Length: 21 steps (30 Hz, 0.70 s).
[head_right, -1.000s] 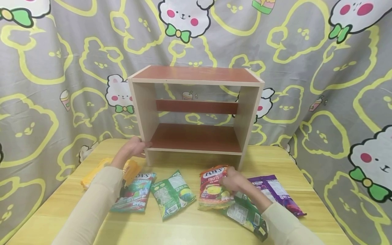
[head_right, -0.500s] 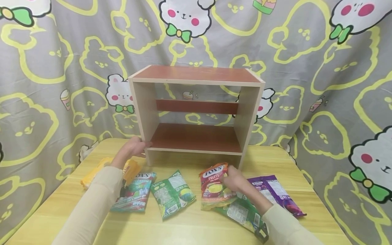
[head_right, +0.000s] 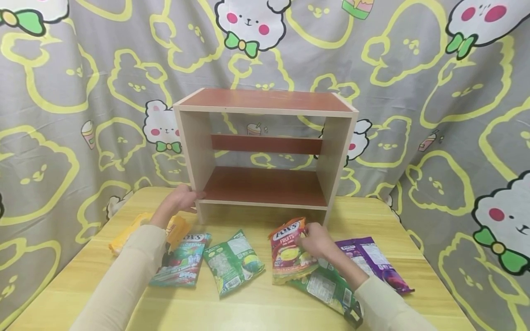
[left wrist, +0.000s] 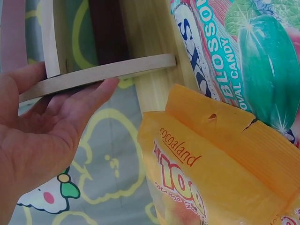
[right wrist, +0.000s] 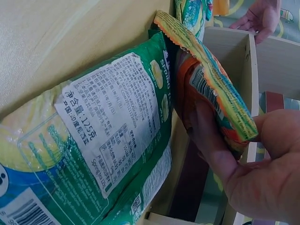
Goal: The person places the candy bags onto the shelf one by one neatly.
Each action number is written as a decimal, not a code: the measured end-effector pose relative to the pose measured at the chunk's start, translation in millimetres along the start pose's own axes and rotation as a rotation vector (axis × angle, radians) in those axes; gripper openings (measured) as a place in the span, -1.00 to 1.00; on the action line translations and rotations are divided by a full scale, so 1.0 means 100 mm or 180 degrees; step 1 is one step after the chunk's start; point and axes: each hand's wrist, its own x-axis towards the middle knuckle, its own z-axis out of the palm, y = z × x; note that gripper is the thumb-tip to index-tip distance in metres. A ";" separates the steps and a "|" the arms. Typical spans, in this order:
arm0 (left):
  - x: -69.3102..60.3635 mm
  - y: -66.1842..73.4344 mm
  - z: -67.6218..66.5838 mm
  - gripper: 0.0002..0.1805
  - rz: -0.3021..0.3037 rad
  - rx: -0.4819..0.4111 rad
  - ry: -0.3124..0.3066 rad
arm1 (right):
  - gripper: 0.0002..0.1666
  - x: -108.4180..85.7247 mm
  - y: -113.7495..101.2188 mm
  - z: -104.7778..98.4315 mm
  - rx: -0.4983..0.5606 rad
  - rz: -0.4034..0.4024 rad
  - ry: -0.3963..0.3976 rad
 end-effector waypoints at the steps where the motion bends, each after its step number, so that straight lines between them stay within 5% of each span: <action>1: 0.00 0.00 0.00 -0.39 -0.0007 -0.0005 0.0000 | -0.60 0.00 0.00 0.00 0.0014 0.0008 0.0004; 21: -0.03 0.02 0.01 -0.41 0.0014 0.0017 0.0019 | -0.72 -0.02 -0.07 0.01 0.0066 -0.0264 0.0235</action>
